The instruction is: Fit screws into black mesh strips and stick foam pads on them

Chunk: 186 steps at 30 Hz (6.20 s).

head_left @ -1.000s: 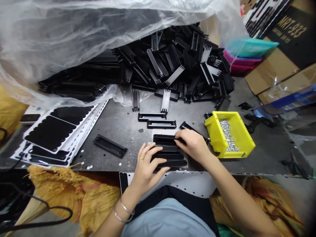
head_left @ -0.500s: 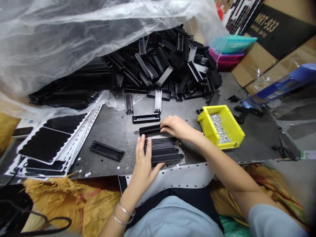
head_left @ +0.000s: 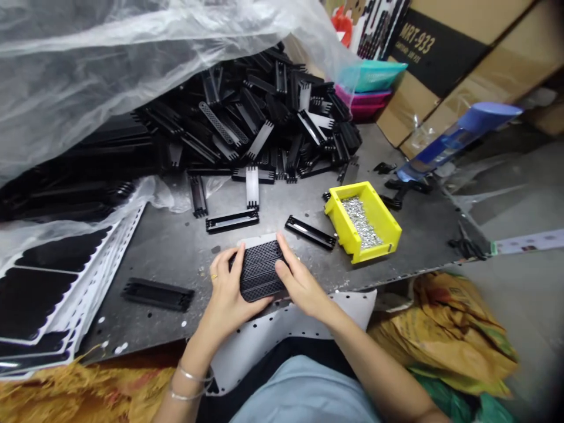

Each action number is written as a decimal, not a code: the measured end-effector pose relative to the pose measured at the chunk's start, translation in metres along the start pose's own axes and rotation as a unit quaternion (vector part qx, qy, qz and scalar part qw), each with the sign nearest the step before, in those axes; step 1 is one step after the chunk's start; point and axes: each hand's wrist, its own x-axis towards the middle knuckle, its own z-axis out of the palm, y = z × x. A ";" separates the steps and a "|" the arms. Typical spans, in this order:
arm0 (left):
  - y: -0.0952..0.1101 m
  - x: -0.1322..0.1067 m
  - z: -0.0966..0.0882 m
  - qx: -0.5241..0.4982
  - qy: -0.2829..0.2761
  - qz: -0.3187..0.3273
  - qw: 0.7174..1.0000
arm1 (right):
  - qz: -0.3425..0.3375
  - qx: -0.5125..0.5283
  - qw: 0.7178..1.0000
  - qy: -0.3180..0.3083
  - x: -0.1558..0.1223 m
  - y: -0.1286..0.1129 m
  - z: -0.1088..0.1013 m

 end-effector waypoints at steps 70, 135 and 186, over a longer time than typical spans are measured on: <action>-0.021 0.020 -0.054 0.139 0.065 0.086 0.984 | -0.368 -0.466 0.804 -0.017 0.066 0.000 -0.053; -0.026 -0.022 -0.036 0.114 0.107 0.149 0.976 | -0.307 -0.356 0.880 -0.071 0.020 0.008 -0.068; -0.007 -0.017 -0.038 0.108 0.077 0.147 0.980 | -0.414 -0.492 0.763 -0.070 -0.018 -0.008 -0.068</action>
